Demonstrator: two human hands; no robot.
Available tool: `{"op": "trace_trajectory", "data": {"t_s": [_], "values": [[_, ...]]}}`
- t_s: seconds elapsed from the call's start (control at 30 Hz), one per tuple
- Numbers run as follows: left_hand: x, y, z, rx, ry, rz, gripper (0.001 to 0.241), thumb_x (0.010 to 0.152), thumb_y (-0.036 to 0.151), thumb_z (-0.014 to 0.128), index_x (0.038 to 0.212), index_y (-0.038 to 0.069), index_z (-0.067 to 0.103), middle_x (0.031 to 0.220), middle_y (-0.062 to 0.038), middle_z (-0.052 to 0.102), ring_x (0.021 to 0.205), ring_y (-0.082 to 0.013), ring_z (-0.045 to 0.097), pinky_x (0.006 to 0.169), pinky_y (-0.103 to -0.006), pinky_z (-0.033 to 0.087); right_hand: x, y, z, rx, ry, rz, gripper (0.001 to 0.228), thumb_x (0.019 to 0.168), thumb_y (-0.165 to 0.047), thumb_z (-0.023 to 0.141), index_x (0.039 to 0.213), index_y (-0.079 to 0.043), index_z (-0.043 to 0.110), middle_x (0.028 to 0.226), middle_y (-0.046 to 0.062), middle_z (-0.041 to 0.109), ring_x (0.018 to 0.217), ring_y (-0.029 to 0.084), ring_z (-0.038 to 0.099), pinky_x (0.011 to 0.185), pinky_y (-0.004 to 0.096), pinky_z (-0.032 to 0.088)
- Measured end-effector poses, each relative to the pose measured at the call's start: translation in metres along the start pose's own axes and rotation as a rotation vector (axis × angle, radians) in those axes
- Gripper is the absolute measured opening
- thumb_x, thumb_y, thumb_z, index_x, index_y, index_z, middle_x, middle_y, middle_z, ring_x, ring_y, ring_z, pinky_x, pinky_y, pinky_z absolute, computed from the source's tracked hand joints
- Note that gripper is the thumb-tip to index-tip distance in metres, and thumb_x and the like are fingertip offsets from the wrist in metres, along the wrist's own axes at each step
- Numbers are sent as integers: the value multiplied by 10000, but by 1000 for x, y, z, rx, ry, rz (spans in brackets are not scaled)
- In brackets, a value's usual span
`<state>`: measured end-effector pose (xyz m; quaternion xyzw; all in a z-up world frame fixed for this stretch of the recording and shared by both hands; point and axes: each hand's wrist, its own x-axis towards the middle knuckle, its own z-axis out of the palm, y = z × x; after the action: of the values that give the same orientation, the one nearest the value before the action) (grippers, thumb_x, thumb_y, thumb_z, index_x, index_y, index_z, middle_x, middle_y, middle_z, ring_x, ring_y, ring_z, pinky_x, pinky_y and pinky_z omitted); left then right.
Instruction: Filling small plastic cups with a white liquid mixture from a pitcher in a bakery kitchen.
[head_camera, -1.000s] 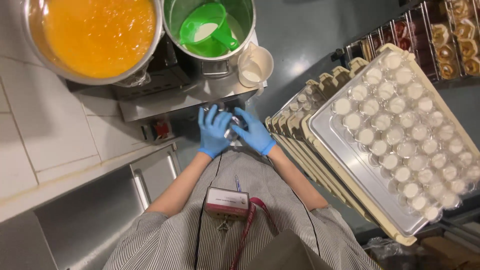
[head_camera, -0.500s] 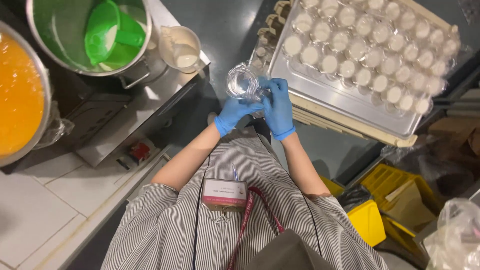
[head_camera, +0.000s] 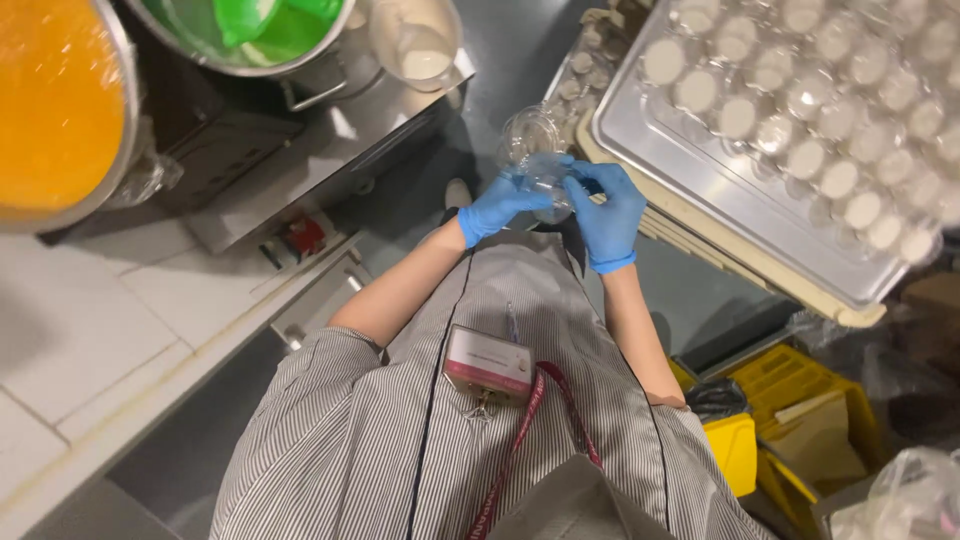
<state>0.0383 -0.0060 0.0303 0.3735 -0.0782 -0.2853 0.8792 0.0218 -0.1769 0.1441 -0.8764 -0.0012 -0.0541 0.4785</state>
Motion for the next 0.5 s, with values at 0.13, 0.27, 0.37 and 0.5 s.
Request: {"op": "trace_trajectory", "data": {"t_s": [0.13, 0.27, 0.37, 0.5], "values": [[-40, -10, -54, 8, 107, 56, 612, 899, 31, 781, 1455, 1, 527, 1352, -86, 644, 1224, -173, 633, 1062, -329, 526, 14, -14, 41, 69, -166, -29, 197, 896, -21, 781, 1090, -3, 749, 969, 109, 748, 797, 146, 701, 758, 270, 567], [-85, -9, -91, 9, 307, 115, 577, 879, 11, 782, 1415, -13, 570, 1292, -108, 678, 1165, -196, 664, 1015, -343, 567, 23, -30, 88, 86, -375, -77, 190, 905, -40, 789, 1087, -2, 755, 926, 93, 765, 753, 125, 686, 728, 260, 558], [-126, 20, -84, -20, 427, 214, 561, 879, 17, 768, 1405, 3, 573, 1279, -98, 682, 1162, -191, 663, 1024, -338, 559, 19, -39, 128, 112, -524, -140, 182, 905, -58, 792, 1074, -1, 756, 914, 90, 766, 731, 117, 678, 703, 258, 553], [-167, 29, -84, -18, 533, 319, 564, 872, 32, 756, 1405, 23, 572, 1299, -74, 671, 1182, -178, 649, 1052, -337, 539, 15, -51, 165, 147, -671, -228, 173, 897, -81, 801, 1038, 6, 750, 911, 95, 763, 732, 111, 689, 695, 260, 559]]}}
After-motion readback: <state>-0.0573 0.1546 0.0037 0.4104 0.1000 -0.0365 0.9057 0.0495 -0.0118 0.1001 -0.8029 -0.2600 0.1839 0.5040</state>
